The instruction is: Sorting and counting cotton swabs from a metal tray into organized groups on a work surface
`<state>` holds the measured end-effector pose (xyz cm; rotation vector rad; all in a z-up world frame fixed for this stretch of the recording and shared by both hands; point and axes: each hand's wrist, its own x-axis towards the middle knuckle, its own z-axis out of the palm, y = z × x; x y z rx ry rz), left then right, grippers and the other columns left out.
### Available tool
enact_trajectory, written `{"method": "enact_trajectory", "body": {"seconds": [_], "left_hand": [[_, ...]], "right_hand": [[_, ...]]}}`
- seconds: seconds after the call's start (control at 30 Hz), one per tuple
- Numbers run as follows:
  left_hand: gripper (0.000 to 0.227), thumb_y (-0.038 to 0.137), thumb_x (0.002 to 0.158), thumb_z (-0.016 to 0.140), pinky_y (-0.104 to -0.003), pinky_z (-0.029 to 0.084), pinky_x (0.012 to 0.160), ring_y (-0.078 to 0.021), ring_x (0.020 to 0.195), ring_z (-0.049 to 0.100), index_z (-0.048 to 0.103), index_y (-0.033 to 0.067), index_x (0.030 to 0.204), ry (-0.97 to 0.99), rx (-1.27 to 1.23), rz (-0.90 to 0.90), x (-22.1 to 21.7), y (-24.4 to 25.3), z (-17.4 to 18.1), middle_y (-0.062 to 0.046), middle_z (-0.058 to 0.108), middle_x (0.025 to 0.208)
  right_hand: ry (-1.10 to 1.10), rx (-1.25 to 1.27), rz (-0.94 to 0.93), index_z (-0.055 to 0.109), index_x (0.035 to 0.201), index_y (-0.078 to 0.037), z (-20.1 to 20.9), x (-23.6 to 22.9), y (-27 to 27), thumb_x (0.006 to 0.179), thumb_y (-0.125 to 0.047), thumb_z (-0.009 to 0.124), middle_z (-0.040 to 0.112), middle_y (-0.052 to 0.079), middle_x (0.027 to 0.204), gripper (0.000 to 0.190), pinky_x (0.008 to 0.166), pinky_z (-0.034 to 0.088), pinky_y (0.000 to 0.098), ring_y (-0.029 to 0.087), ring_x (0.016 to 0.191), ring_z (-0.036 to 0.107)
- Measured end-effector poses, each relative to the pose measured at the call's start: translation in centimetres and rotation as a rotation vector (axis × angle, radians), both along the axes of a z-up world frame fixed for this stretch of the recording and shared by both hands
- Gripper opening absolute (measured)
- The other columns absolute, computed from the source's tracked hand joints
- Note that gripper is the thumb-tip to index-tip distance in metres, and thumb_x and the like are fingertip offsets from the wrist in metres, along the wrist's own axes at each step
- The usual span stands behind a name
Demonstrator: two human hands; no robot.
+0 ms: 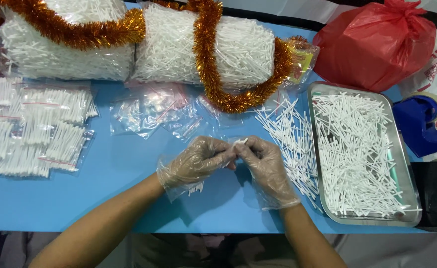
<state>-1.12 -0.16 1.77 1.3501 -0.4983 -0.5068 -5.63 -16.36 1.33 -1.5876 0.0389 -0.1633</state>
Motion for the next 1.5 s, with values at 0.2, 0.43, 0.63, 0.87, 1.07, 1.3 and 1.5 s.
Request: {"method": "enact_trajectory", "body": {"seconds": [0.2, 0.43, 0.63, 0.87, 1.07, 1.3, 1.5], "left_hand": [[0.024, 0.017, 0.098, 0.066, -0.031, 0.055, 0.065, -0.0119, 0.082, 0.058, 0.078, -0.0035, 0.094, -0.157, 0.073, -0.014, 0.6, 1.1, 0.6, -0.016, 0.073, 0.073], [0.025, 0.012, 0.097, 0.065, -0.031, 0.052, 0.064, -0.0123, 0.077, 0.055, 0.076, -0.0096, 0.096, -0.192, 0.093, -0.015, -0.3, 1.7, 1.4, -0.011, 0.070, 0.070], [0.032, 0.028, 0.102, 0.057, -0.036, 0.056, 0.069, -0.0248, 0.077, 0.070, 0.078, 0.0056, 0.109, -0.511, 0.451, 0.118, -2.2, 4.1, 0.6, -0.015, 0.077, 0.081], [0.026, 0.033, 0.098, 0.061, -0.042, 0.058, 0.065, -0.0356, 0.085, 0.071, 0.076, 0.0115, 0.098, -0.760, 0.964, 0.604, -8.1, 7.6, -4.7, -0.013, 0.073, 0.089], [0.028, 0.032, 0.101, 0.058, -0.046, 0.043, 0.070, -0.0306, 0.076, 0.058, 0.071, 0.0118, 0.115, -0.852, 0.949, 0.726, -10.5, 5.3, -6.0, -0.010, 0.062, 0.086], [0.038, 0.040, 0.096, 0.073, -0.045, 0.046, 0.077, -0.0285, 0.083, 0.063, 0.063, 0.0144, 0.122, -0.963, 0.836, 0.802, -11.3, 4.7, -7.1, -0.009, 0.066, 0.092], [0.040, 0.044, 0.095, 0.071, -0.044, 0.046, 0.077, -0.0274, 0.083, 0.061, 0.069, 0.0113, 0.118, -0.936, 0.850, 0.710, -11.3, 4.3, -6.0, -0.009, 0.066, 0.091]], "right_hand": [[0.070, 0.005, 0.005, 0.070, 0.081, -0.005, -1.0, 0.7, -0.9, 0.100, -0.019, 0.073, 0.065, 0.007, 0.065, 0.024, 0.054, 0.048, 0.0239, 0.008, 0.060, 0.054], [0.019, -0.037, 0.085, 0.068, 0.071, -0.005, 1.8, 0.1, 1.2, 0.096, -0.012, 0.076, 0.066, 0.005, 0.061, 0.027, 0.053, 0.044, 0.0218, 0.007, 0.063, 0.052], [0.227, -0.112, 0.065, 0.069, 0.069, -0.006, 4.3, -1.5, 1.7, 0.095, -0.021, 0.077, 0.057, 0.004, 0.055, 0.031, 0.049, 0.040, 0.0239, 0.010, 0.054, 0.049], [0.330, -0.405, 0.153, 0.066, 0.059, -0.005, -1.7, -1.1, 0.8, 0.092, -0.028, 0.077, 0.058, 0.008, 0.052, 0.042, 0.052, 0.039, 0.0332, 0.016, 0.056, 0.050], [0.457, -0.587, 0.200, 0.062, 0.070, -0.014, 2.6, -2.0, 3.7, 0.100, -0.039, 0.063, 0.058, 0.000, 0.065, 0.038, 0.059, 0.049, 0.0335, 0.015, 0.061, 0.054], [0.454, -0.612, 0.121, 0.082, 0.100, -0.012, 1.9, -3.4, 3.4, 0.094, -0.036, 0.060, 0.082, -0.002, 0.100, 0.033, 0.085, 0.058, 0.0330, 0.012, 0.094, 0.073], [0.378, -0.552, 0.185, 0.081, 0.108, -0.015, 1.6, -3.3, 3.2, 0.096, -0.027, 0.058, 0.082, 0.000, 0.113, 0.029, 0.084, 0.062, 0.0320, 0.014, 0.095, 0.074]]}}
